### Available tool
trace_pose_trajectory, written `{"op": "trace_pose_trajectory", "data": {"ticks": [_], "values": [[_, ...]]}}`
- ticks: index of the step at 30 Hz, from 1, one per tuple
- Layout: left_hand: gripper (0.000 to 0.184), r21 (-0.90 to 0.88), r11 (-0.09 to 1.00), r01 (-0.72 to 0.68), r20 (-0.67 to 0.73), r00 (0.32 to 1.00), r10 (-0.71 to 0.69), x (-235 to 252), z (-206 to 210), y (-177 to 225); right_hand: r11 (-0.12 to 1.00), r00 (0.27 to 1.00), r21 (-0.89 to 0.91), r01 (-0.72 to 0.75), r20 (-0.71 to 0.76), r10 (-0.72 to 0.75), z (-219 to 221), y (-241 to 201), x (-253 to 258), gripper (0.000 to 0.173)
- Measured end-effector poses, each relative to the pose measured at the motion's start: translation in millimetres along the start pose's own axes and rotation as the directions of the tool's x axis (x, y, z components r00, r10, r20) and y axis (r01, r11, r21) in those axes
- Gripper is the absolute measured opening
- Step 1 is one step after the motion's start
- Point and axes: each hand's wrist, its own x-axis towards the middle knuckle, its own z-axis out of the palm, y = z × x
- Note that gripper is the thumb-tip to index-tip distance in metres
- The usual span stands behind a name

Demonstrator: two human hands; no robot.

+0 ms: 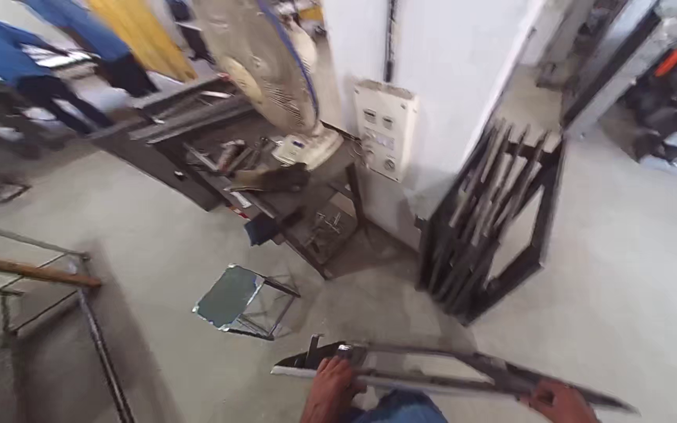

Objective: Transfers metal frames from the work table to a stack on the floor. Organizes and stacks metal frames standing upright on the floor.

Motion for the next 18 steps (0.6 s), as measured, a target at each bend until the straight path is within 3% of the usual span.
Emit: {"op": "trace_pose_trajectory", "data": {"ticks": [4,10,18], "values": [[0.032,0.000,1.000,0.000,0.059,0.998,0.000,38,15,31,0.996,0.996,-0.031,-0.082,0.013,0.083,-30,24,14,0.048],[0.034,0.075,0.995,-0.064,0.008,0.998,0.064,58,19,18,1.000,0.994,0.000,0.013,-0.104,-0.013,-31,22,37,0.056],[0.041,0.058,0.985,-0.160,-0.080,0.983,0.164,68,23,10,0.998,0.998,-0.025,0.054,-0.035,-0.055,-44,19,53,0.065]]}}
